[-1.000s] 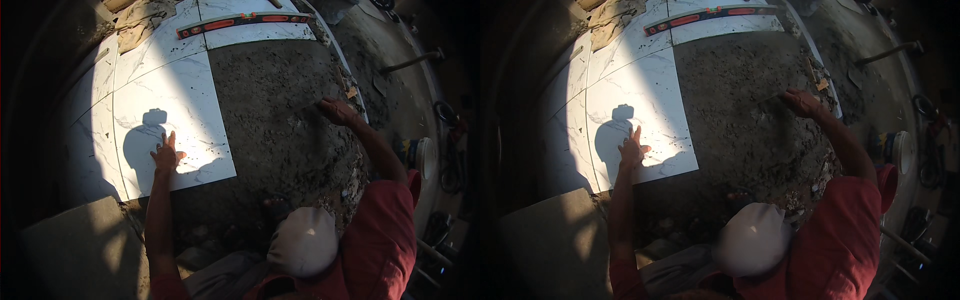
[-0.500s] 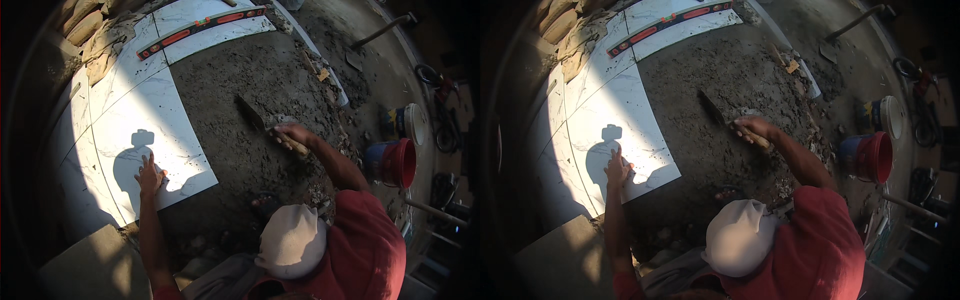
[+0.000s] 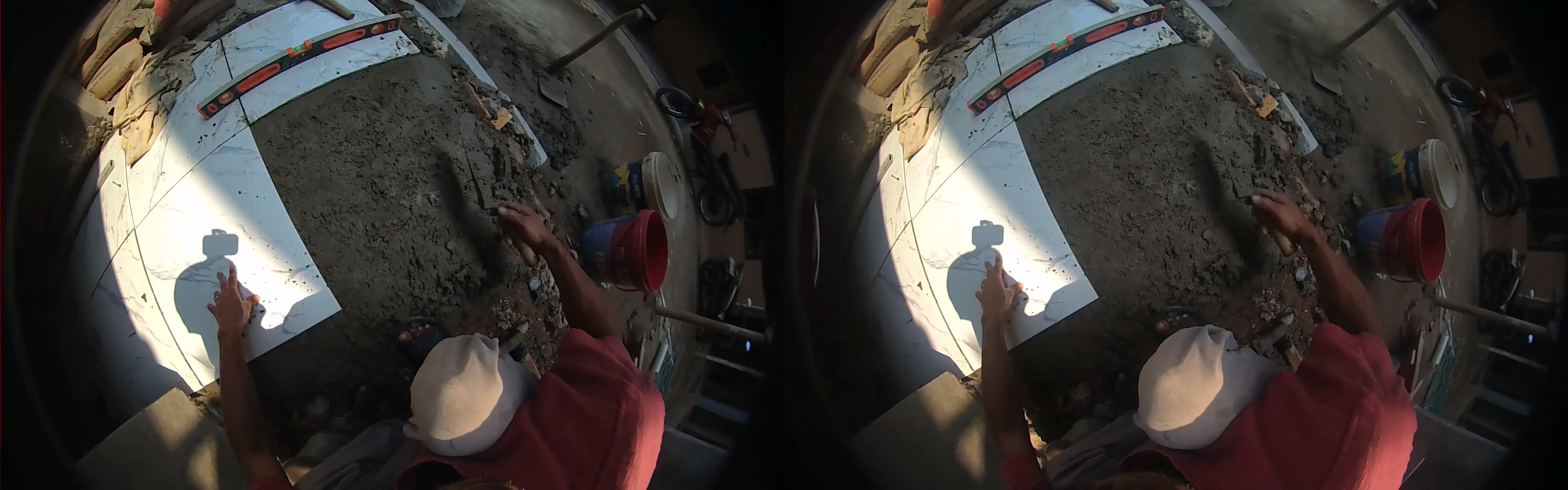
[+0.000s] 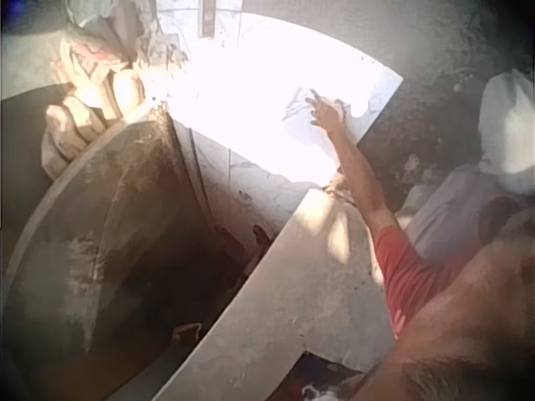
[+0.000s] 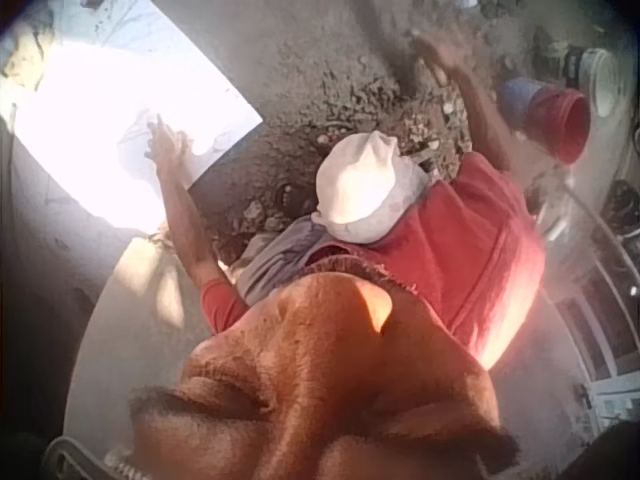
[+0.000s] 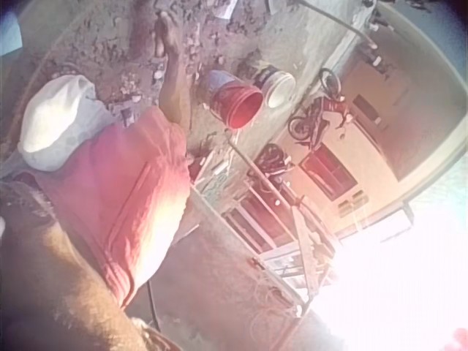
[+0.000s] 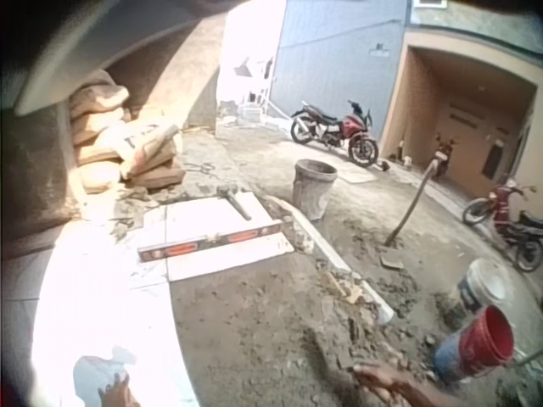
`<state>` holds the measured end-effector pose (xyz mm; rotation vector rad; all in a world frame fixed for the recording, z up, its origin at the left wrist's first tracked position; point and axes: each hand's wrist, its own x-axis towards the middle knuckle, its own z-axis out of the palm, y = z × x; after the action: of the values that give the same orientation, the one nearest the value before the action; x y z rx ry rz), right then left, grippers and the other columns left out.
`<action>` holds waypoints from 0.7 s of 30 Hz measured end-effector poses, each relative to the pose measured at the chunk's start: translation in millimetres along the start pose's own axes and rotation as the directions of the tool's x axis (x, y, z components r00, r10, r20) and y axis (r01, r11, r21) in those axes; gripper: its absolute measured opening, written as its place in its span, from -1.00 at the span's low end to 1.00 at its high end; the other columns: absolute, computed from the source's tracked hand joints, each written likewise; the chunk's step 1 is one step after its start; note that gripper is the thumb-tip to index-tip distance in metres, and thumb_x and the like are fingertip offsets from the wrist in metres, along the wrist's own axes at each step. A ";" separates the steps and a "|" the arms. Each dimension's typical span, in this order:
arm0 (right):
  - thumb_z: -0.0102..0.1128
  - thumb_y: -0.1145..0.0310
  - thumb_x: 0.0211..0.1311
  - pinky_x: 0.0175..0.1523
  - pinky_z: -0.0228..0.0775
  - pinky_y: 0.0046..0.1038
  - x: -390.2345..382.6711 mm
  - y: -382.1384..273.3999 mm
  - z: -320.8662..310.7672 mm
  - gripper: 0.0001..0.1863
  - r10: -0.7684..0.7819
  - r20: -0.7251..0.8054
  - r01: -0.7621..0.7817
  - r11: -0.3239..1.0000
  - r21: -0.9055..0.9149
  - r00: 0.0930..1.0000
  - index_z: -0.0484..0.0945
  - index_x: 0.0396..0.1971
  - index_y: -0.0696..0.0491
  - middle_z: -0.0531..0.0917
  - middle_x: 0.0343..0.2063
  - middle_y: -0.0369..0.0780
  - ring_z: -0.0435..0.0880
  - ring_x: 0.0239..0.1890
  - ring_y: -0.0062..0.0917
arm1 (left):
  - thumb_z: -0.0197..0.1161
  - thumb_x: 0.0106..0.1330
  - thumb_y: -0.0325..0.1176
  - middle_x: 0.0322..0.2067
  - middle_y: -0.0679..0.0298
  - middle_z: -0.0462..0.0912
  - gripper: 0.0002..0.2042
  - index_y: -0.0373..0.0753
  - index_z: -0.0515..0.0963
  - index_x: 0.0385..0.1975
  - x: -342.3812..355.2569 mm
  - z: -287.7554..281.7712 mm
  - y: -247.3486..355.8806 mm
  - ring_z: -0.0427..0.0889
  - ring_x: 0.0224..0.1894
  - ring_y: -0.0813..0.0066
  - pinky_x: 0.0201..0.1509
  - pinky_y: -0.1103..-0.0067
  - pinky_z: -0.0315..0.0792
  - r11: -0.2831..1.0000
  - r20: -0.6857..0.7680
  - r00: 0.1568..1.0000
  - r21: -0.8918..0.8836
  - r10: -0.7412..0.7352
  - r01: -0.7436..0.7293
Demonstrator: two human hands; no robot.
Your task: The person places a large white tile onto a prepared sand and cement bed on the floor, positions it manually, and then uses a trowel to scrape and level the surrounding mortar mixture.
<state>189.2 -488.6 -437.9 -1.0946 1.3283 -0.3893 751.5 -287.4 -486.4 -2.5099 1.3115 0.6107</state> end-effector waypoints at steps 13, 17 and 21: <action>-0.11 0.11 0.40 -0.50 0.44 -0.43 23.8 27.2 24.6 -0.64 0.118 -0.248 -0.044 0.957 0.285 0.962 0.41 -0.26 0.15 0.57 -0.47 -0.20 0.55 -0.61 -0.49 | 0.41 0.07 -0.14 0.41 0.08 -0.03 -0.11 0.13 -0.01 0.40 -2.1 3.4 -12.0 0.19 0.31 -0.18 0.29 -0.19 -0.02 0.997 0.015 0.998 -0.047 -0.062 0.063; -0.03 0.07 0.34 -0.40 0.44 -0.33 9.8 37.7 -18.2 -0.63 -0.354 -0.306 0.085 0.763 -0.640 0.884 0.40 -0.29 0.14 0.55 -0.49 -0.19 0.59 -0.49 -0.39 | 0.41 0.07 -0.11 0.41 0.09 -0.04 -0.11 0.13 -0.01 0.40 -0.3 1.5 0.7 0.22 0.30 -0.17 0.29 -0.19 -0.01 0.999 0.022 0.999 -0.002 -0.050 0.050; 0.07 0.16 0.27 -0.27 0.42 -0.27 20.5 30.6 -79.6 -0.66 -0.208 -0.130 -0.095 0.169 -0.981 0.969 0.44 -0.20 0.16 0.58 -0.48 -0.10 0.60 -0.40 -0.32 | 0.38 0.08 -0.04 0.40 0.08 -0.03 -0.11 0.13 -0.03 0.40 -0.1 3.5 -1.8 0.23 0.29 -0.17 0.28 -0.19 0.00 0.999 0.031 0.998 0.012 -0.050 0.050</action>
<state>112.4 -522.3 -463.7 -2.2876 1.7932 0.4892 752.0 -284.9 -489.4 -2.5055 1.2341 0.6278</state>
